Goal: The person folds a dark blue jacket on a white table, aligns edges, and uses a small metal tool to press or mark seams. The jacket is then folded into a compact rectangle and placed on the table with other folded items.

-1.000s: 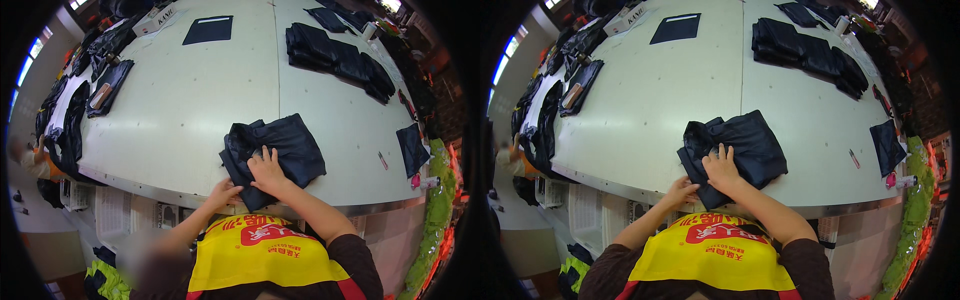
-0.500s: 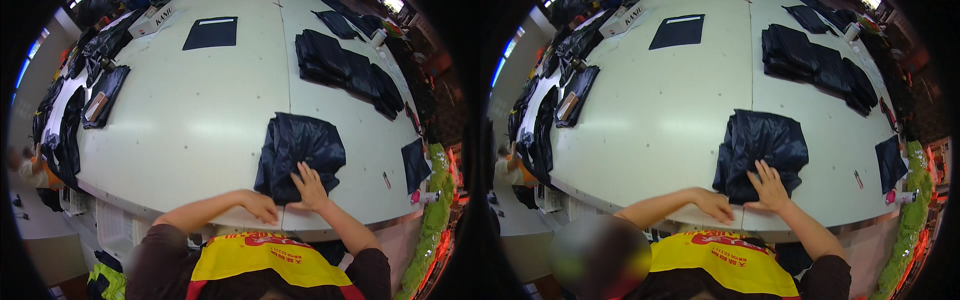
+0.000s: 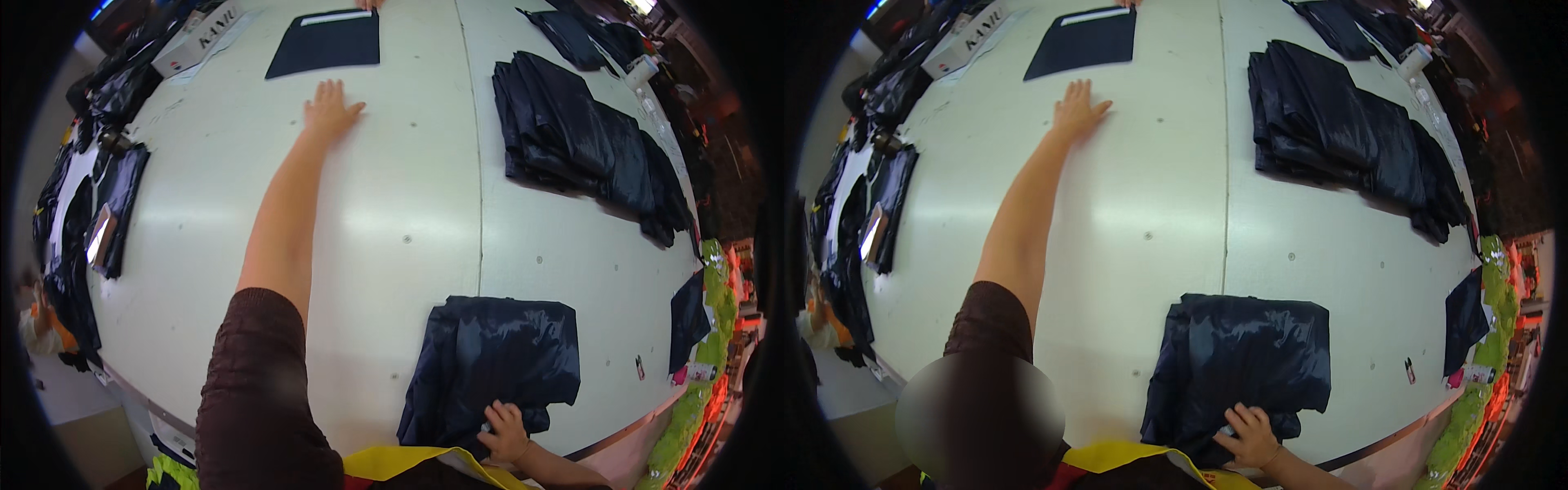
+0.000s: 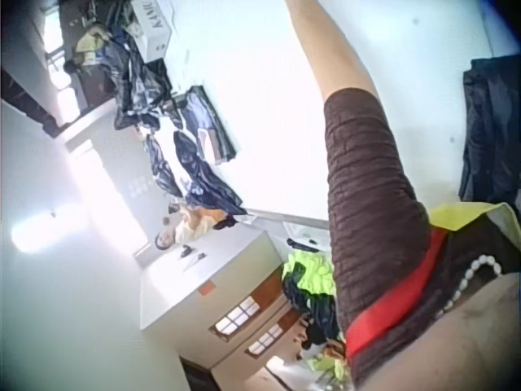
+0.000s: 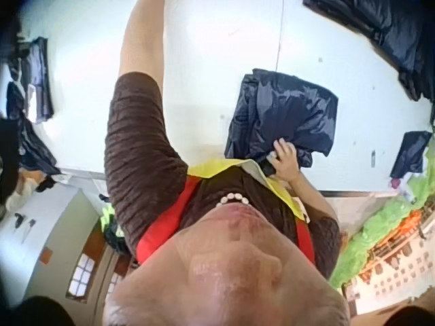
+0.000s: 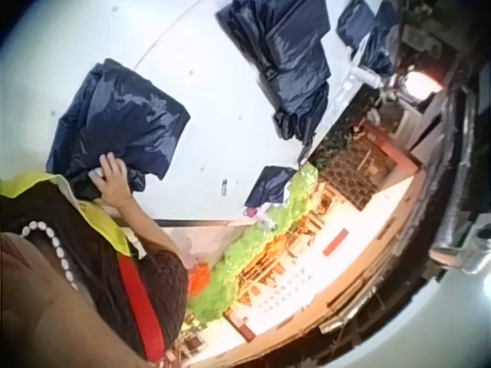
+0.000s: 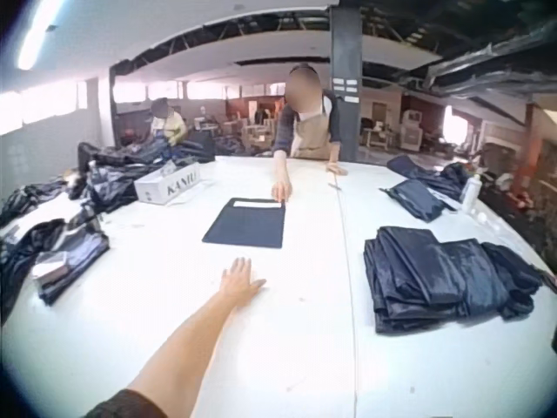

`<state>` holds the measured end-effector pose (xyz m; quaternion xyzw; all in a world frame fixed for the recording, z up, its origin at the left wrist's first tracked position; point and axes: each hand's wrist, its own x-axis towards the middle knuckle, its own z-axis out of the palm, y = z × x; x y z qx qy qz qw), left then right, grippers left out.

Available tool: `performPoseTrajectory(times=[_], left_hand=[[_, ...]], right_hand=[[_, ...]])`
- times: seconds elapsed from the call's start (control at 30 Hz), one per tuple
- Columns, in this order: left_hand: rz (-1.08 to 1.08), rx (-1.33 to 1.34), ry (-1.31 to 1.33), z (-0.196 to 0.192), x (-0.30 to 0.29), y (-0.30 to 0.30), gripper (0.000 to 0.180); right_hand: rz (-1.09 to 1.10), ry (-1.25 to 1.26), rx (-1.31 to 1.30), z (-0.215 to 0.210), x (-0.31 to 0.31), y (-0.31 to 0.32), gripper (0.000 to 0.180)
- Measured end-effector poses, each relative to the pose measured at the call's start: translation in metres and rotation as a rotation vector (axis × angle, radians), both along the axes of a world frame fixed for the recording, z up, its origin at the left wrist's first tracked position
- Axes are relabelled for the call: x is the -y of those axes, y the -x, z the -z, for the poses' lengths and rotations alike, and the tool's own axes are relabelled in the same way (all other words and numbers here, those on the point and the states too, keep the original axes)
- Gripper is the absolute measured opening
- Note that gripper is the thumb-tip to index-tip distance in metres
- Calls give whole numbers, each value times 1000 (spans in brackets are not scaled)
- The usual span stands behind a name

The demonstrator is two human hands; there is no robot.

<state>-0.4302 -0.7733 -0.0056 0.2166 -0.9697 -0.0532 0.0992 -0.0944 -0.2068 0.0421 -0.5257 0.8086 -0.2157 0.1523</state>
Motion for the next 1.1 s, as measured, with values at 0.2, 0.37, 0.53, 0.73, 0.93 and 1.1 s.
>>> performPoseTrajectory(times=[0.2, 0.37, 0.53, 0.73, 0.93, 1.1], left_hand=[[42, 32, -65, 14, 8, 9, 84], [355, -131, -56, 20, -75, -119, 63], [582, -75, -284, 1, -191, -310, 59], [343, -188, -1314, -33, -326, -471, 70], [102, -118, -1426, -52, -357, -460, 70], [71, -113, -1375, -44, -376, -458, 60]], right_hand=[[-60, 33, -39, 8, -5, 2, 39], [5, 68, -33, 0, 1, -2, 51], [35, 15, -97, -16, 5, -7, 77], [52, 102, -192, -30, 4, -18, 80], [220, 43, -296, -57, -2, -53, 83], [375, -15, -437, -35, -44, -89, 72]])
